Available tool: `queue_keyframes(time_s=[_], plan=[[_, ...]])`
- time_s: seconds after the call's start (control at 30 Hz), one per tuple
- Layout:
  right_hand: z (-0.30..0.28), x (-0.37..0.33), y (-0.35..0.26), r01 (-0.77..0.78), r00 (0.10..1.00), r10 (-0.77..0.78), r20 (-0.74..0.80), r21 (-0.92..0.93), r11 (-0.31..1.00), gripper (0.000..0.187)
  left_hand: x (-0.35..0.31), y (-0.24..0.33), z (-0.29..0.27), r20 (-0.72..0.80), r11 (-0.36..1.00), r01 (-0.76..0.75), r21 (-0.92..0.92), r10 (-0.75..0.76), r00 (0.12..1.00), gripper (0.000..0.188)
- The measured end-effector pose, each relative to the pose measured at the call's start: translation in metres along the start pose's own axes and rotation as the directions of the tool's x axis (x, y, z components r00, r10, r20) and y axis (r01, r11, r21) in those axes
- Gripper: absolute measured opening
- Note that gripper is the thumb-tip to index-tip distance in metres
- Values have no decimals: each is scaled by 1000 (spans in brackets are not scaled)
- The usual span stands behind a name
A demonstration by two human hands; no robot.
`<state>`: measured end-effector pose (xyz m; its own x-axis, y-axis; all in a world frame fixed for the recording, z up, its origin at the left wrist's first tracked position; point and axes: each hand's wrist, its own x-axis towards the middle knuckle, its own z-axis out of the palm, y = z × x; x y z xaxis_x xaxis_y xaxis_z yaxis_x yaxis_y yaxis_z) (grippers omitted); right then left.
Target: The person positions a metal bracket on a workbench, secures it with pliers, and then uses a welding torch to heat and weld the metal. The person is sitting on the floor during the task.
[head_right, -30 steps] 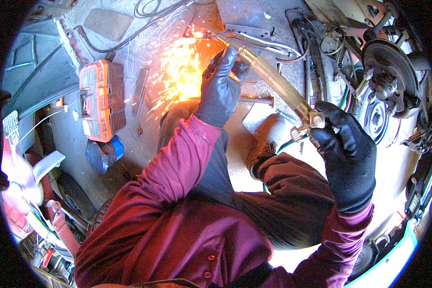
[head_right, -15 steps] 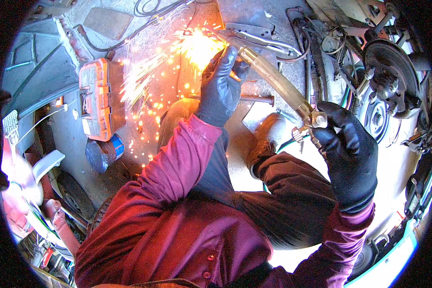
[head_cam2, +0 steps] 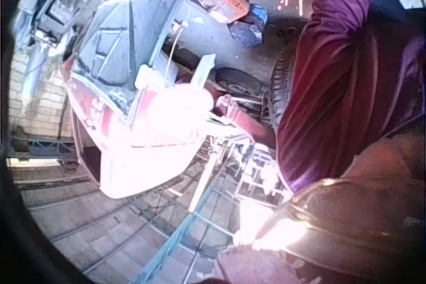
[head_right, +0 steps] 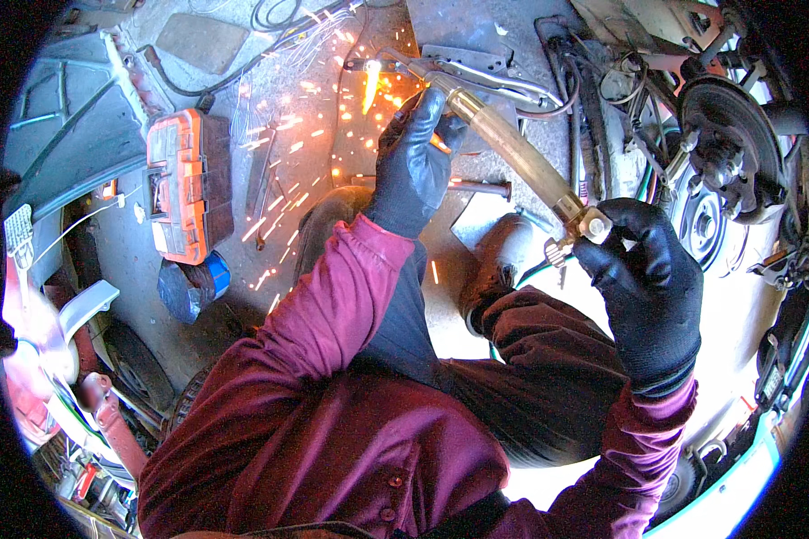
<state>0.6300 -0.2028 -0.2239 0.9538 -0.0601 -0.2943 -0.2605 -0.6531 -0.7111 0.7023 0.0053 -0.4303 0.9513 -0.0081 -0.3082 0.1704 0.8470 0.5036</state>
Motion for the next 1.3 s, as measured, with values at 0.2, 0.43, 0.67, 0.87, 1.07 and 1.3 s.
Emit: queue_keyframes(time_s=[0.2,0.43,0.67,0.87,1.07,1.3], plan=[[0,0,-1,-70,998,69,13,38,997,32,-6,4,4,-42,1000,26,-13,-27,999,16],[-1,-2,0,-109,994,109,3,25,994,30,1,-6,-10,8,1000,-6,17,6,1000,21],[-2,-2,-4,-62,998,62,18,7,998,28,1,-8,-2,-31,999,-40,-21,39,999,22],[-2,-2,-6,-40,999,40,23,-2,999,27,-2,-3,5,-49,999,-27,-19,26,998,20],[-1,-1,-2,-22,1000,22,4,6,1000,28,0,-4,0,-38,1000,-2,-12,2,999,19],[-2,-1,-1,18,1000,-18,18,-5,1000,28,0,-4,-6,-6,1000,29,-3,-29,1000,17]])
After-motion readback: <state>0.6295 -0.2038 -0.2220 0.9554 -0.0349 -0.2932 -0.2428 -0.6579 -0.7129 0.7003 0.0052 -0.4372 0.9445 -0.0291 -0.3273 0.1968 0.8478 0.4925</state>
